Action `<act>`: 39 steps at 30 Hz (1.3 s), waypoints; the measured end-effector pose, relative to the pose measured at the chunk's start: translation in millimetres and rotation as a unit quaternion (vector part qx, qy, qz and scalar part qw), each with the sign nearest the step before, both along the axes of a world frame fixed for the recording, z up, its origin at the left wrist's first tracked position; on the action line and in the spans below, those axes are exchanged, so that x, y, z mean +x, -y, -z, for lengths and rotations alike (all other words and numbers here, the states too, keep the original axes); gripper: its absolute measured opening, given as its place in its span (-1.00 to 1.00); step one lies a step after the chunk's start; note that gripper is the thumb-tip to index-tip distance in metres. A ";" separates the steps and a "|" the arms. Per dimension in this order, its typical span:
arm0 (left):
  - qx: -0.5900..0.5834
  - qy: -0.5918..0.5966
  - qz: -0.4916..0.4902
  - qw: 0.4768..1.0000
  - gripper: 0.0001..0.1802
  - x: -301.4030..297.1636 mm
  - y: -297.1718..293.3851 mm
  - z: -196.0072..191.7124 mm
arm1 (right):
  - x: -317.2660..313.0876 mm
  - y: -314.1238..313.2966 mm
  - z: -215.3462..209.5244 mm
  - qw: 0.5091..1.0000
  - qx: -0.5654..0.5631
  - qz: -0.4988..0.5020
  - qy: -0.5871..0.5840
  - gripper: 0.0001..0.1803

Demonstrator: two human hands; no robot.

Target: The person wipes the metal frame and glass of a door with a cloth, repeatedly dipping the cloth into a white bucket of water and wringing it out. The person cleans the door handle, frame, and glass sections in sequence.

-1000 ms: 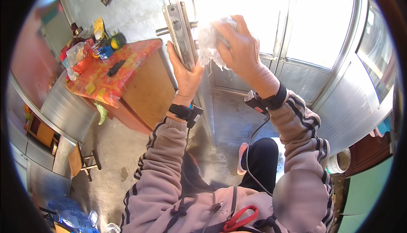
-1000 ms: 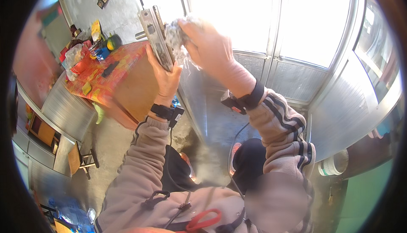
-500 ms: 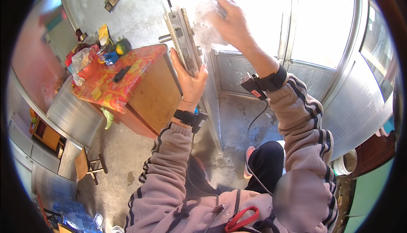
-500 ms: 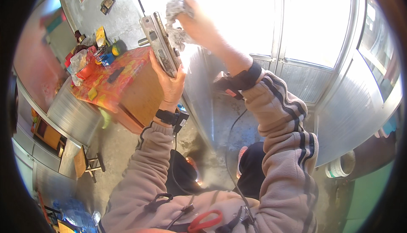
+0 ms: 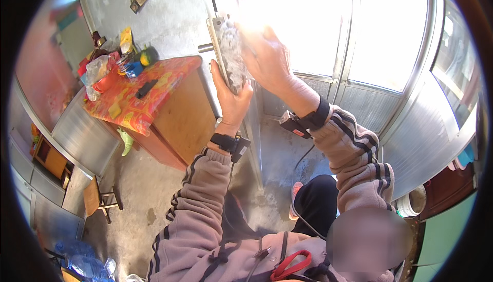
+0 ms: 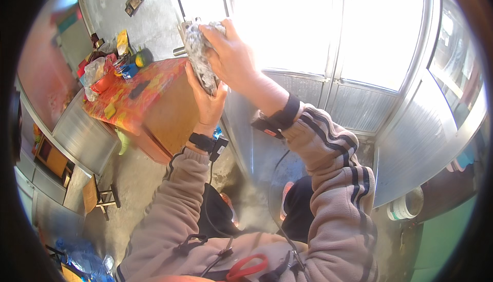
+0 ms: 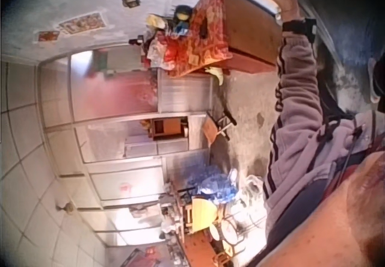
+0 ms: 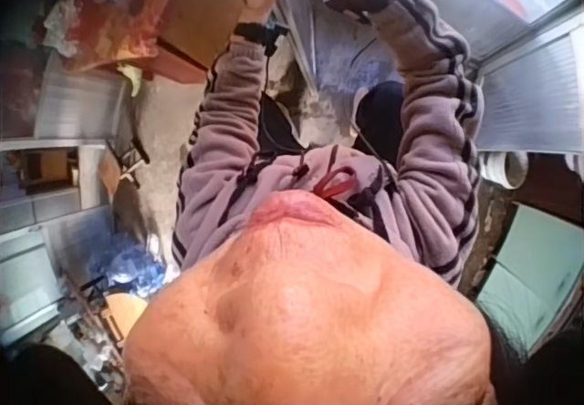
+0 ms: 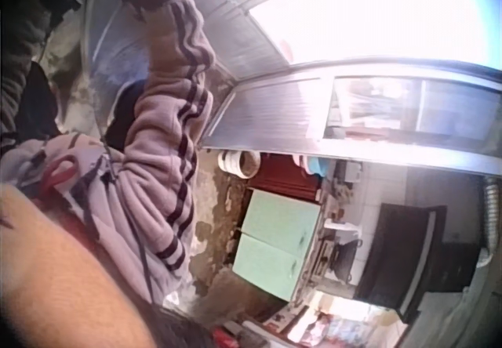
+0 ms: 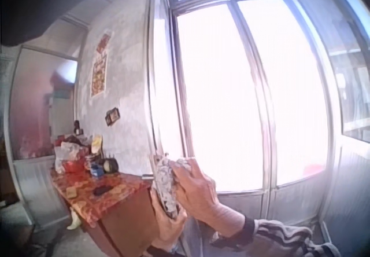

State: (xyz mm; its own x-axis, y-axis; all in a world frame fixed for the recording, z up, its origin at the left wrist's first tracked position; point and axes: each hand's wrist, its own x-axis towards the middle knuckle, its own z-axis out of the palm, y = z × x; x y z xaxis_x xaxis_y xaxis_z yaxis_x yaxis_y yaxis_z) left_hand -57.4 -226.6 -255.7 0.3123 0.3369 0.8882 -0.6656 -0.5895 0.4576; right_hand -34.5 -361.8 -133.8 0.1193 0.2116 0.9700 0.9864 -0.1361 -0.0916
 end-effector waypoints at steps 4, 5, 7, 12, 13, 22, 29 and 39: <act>-0.027 0.005 0.038 0.999 0.24 5.0 2.6 0.6 | 3.3 -14.1 -12.9 0.998 0.032 -0.046 -0.039 -0.45; -0.048 -0.018 0.039 0.998 0.24 7.2 2.4 1.4 | 2.6 -13.9 -11.6 0.997 0.022 -0.044 -0.061 -0.46; -0.029 0.018 0.056 0.998 0.24 10.4 0.4 3.0 | -1.1 -10.3 -4.8 0.990 -0.013 -0.056 -0.126 -0.48; -0.034 0.015 0.061 0.997 0.24 10.0 -1.5 5.0 | 0.2 -5.4 -5.1 0.990 -0.011 -0.096 -0.101 -0.51; -0.039 0.008 0.062 0.997 0.24 10.0 -0.2 5.0 | 1.7 -7.5 -8.4 0.989 0.005 -0.106 -0.106 -0.56; -0.041 0.027 0.063 0.997 0.21 16.2 0.4 4.4 | -0.8 -2.6 -11.4 0.981 -0.025 -0.100 -0.161 -0.59; -0.044 -0.039 0.085 0.995 0.20 1.4 2.8 -2.3 | 0.8 -5.2 -12.5 0.979 0.001 -0.140 -0.151 -0.52; -0.030 0.037 0.085 0.995 0.25 7.6 1.9 5.0 | -8.3 14.6 23.6 0.987 -0.082 -0.065 -0.118 -0.41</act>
State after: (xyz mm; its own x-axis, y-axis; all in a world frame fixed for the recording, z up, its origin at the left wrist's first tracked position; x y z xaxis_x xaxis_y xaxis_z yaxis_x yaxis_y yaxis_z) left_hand -49.8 -228.6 -260.8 0.3040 0.3368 0.8911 -0.7871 -0.4382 0.4341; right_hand -42.8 -376.4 -157.4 0.3000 0.3912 0.8700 0.9502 -0.0417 -0.3089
